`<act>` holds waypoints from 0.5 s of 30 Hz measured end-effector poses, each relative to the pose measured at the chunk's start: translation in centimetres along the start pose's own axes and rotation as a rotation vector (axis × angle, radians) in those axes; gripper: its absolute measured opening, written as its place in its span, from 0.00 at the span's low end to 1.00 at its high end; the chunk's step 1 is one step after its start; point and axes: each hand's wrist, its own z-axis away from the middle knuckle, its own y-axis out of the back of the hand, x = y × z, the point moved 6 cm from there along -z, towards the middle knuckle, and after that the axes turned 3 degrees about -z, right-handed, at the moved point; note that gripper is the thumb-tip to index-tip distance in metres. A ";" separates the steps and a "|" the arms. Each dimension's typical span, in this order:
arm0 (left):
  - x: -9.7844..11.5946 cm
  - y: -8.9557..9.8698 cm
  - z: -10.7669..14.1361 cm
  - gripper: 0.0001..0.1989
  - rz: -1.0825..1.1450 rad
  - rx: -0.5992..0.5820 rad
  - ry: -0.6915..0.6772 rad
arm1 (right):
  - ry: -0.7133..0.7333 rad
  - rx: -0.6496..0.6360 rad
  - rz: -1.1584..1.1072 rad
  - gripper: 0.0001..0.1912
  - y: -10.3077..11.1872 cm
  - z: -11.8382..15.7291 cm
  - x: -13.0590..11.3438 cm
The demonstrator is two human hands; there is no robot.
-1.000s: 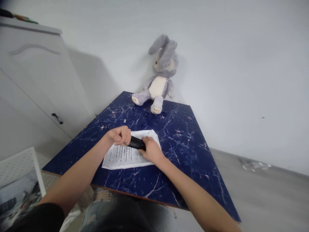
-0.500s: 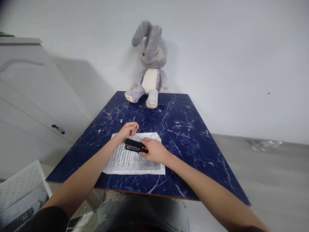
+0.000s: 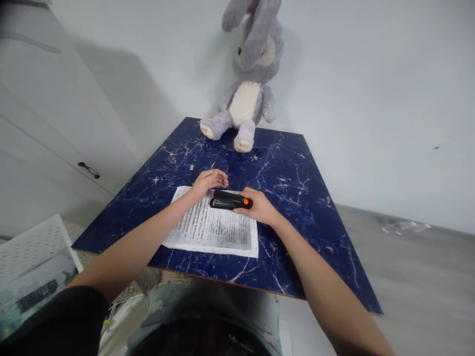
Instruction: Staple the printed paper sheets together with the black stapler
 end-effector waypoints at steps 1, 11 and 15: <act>-0.2 -0.1 0.0 0.24 0.003 -0.007 0.022 | -0.005 -0.030 -0.052 0.21 0.1 0.0 0.2; -1.2 1.1 -0.9 0.48 0.120 0.118 0.208 | -0.167 -0.103 -0.414 0.20 0.1 0.2 2.3; -1.2 1.9 -1.2 0.51 0.172 0.163 0.224 | -0.184 0.017 -0.388 0.18 0.6 0.2 1.9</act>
